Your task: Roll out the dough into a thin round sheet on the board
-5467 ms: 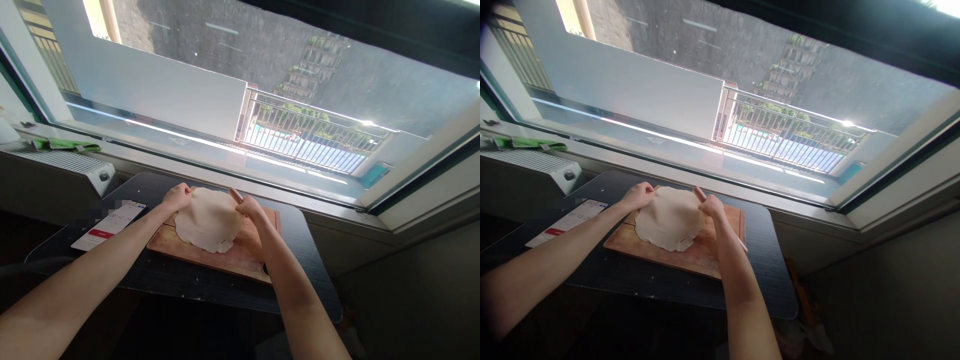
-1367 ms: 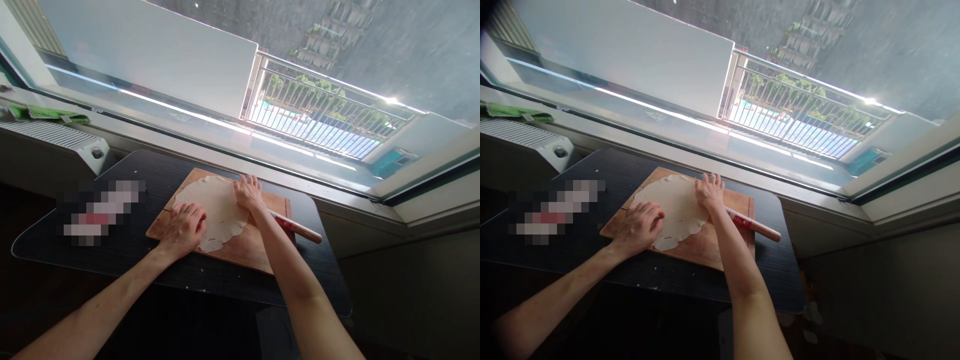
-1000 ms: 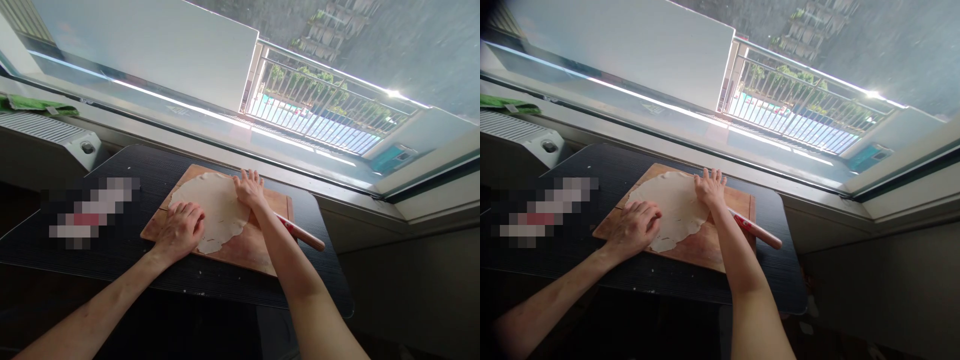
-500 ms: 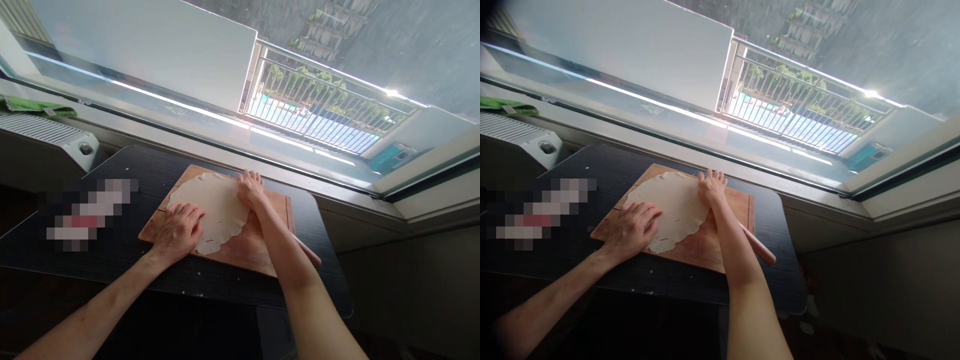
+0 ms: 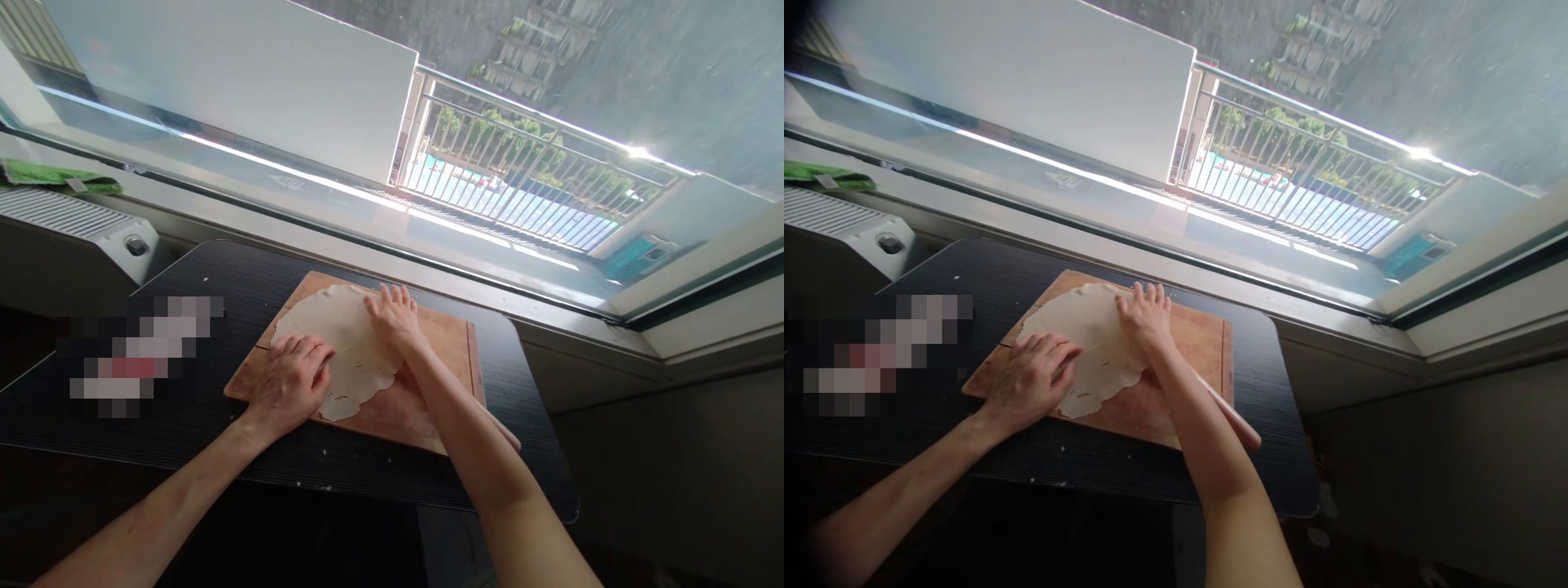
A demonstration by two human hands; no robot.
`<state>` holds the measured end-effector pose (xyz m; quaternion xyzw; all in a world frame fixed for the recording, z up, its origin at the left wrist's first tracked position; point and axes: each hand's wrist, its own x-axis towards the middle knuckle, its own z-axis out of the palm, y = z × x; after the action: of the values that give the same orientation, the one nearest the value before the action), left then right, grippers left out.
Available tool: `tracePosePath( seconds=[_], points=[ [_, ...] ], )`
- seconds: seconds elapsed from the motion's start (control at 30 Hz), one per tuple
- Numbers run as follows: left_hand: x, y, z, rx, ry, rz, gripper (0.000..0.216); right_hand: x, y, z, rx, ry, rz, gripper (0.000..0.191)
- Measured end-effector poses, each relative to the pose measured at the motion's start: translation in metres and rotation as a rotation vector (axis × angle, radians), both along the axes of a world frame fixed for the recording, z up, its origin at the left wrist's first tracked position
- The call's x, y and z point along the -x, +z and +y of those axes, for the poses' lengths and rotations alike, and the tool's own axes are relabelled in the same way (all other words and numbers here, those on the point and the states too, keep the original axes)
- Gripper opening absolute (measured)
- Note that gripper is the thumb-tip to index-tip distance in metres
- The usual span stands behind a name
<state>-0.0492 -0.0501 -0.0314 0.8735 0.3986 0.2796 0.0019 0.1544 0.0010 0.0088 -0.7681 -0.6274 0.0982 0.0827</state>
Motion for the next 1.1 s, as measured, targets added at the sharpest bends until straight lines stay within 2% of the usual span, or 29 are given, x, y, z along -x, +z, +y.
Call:
tracePosePath(
  seconds=[0.07,0.13,0.33,0.5,0.53,0.6,0.73,0.8,0.93,1.1],
  points=[
    [0.000,0.000,0.000,-0.001,0.002,0.005,0.019,0.015,-0.006,-0.012,-0.082,0.123,-0.015,0.060],
    [0.000,-0.001,0.001,-0.004,0.000,0.007,0.019,0.020,-0.009,-0.015,-0.122,0.159,-0.028,0.058],
    [0.001,-0.001,0.001,-0.022,-0.009,-0.004,0.020,-0.008,0.001,0.010,0.014,-0.121,0.028,0.061],
    [-0.001,-0.001,0.001,-0.016,0.009,0.002,0.019,0.021,-0.008,-0.008,-0.095,0.102,-0.006,0.060],
    [-0.001,-0.001,0.001,-0.011,0.011,0.002,0.020,0.023,-0.009,-0.009,-0.110,0.110,-0.024,0.059],
    [0.000,-0.001,0.001,0.001,0.014,0.001,0.021,0.016,-0.007,-0.002,-0.109,0.052,-0.062,0.058],
    [0.002,0.000,0.001,0.053,0.032,-0.002,0.024,-0.022,0.009,0.010,-0.094,-0.090,-0.091,0.055],
    [-0.001,0.003,0.006,0.090,0.050,-0.002,0.026,-0.038,0.018,-0.001,-0.100,-0.100,-0.087,0.054],
    [-0.028,0.012,0.023,0.145,0.050,0.051,0.042,-0.056,0.024,-0.050,-0.068,-0.117,-0.073,0.049],
    [-0.072,0.011,0.037,0.329,-0.090,0.353,0.061,-0.069,0.015,-0.090,0.016,-0.087,-0.054,0.029]
  ],
)
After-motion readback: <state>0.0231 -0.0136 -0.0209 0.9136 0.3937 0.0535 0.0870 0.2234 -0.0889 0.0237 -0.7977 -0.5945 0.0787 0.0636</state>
